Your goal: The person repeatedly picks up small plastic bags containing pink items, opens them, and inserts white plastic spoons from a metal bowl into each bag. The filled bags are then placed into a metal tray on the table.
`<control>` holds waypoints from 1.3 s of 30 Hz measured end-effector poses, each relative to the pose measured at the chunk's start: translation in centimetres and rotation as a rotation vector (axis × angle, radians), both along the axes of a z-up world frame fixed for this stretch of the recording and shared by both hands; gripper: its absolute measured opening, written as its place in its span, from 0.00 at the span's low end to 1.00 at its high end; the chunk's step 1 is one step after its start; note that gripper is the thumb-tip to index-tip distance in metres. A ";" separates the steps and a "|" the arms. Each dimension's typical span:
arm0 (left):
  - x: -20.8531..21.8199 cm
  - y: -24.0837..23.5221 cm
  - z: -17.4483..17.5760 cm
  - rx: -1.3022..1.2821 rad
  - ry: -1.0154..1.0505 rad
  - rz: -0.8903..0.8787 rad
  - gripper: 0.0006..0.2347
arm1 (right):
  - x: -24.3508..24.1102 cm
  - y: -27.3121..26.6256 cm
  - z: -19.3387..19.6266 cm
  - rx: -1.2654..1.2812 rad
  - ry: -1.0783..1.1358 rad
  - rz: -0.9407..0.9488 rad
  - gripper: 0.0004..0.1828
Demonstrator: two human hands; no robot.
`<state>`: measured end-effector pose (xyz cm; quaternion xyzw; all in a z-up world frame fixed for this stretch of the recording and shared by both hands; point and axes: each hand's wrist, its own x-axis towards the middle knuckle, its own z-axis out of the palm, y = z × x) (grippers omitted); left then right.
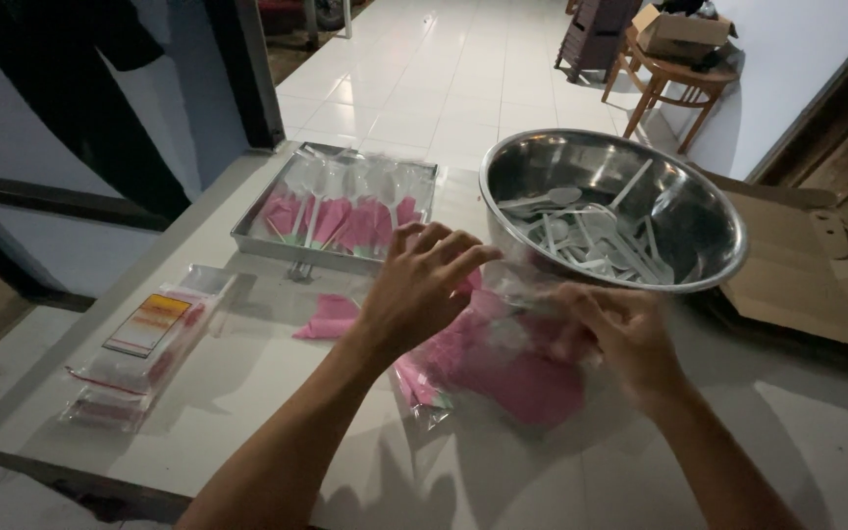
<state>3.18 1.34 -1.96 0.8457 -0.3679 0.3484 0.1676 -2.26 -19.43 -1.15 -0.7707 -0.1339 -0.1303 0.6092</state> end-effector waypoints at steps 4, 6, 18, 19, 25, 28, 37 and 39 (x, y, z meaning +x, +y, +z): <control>0.5 0.4 -0.4 -0.033 -0.029 -0.031 0.17 | 1.0 -1.1 -0.2 0.077 -0.062 -0.116 0.18; 0.7 0.5 -0.7 -0.024 -0.001 0.007 0.17 | 1.7 -2.8 -0.8 0.143 -0.162 -0.217 0.26; 1.0 2.1 -0.8 -0.268 0.101 0.077 0.20 | 1.9 -3.6 0.7 -0.830 -0.527 -0.435 0.11; 0.9 2.2 -0.9 -0.279 0.112 0.076 0.20 | 1.9 -3.6 0.8 -0.844 -0.521 -0.430 0.11; 1.0 3.0 -1.3 -0.314 0.100 0.096 0.19 | 3.5 -5.1 0.1 -0.923 -0.513 -0.361 0.22; 1.3 3.1 -1.2 -0.333 0.137 0.061 0.18 | 3.8 -4.5 2.0 -0.922 -0.387 -0.349 0.21; 1.2 1.9 -1.1 -0.270 0.215 -0.033 0.18 | 8.5 -4.0 6.1 -0.990 0.018 -0.153 0.18; 1.5 1.5 -0.9 -0.278 0.198 -0.043 0.18 | 11.6 -5.1 5.2 -1.126 0.028 -0.157 0.16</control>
